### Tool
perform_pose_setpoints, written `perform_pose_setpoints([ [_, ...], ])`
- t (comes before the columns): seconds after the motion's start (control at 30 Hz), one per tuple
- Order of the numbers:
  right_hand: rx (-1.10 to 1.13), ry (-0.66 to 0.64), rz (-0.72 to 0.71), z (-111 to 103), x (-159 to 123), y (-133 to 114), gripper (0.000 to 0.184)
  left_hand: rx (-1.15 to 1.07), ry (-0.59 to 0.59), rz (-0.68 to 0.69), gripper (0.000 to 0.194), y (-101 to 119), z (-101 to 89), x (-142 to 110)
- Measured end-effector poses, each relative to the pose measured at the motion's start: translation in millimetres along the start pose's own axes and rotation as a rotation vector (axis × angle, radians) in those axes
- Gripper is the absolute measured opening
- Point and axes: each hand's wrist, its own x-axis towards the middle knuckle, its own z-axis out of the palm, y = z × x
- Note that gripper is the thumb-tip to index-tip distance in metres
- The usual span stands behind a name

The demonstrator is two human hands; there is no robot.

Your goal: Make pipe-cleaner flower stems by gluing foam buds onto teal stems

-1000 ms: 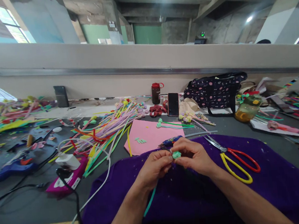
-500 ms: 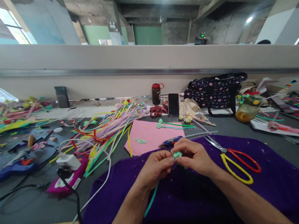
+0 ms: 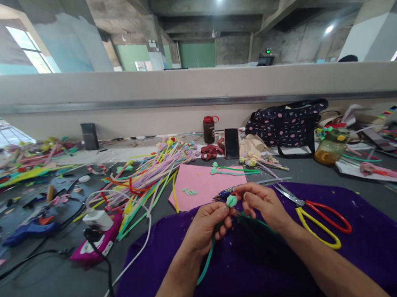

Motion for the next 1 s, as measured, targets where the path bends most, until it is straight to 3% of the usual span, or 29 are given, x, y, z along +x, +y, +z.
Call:
perform_pose_setpoints([
  [0.13,-0.007,-0.051,0.019,4.7,-1.3,-0.8,0.021,-0.029,-0.024,-0.006,0.025,-1.1,-0.3,0.9],
  [0.37,-0.047,-0.088,-0.009,4.3,-1.3,5.6,0.035,0.025,-0.042,0.001,0.027,-2.4,0.4,2.1],
  [0.73,-0.17,-0.091,-0.007,4.9,-4.1,4.6,0.021,0.171,-0.013,0.011,0.028,-3.9,4.9,-0.4],
  [0.93,-0.111,-0.116,-0.001,2.1,-5.1,2.7,0.033,0.09,-0.037,0.026,0.023,-0.6,3.7,-2.6],
  [1.0,-0.109,-0.08,0.01,-2.6,-2.8,3.6,0.032,0.0,0.007,0.041,0.022,5.3,-3.4,-5.3],
])
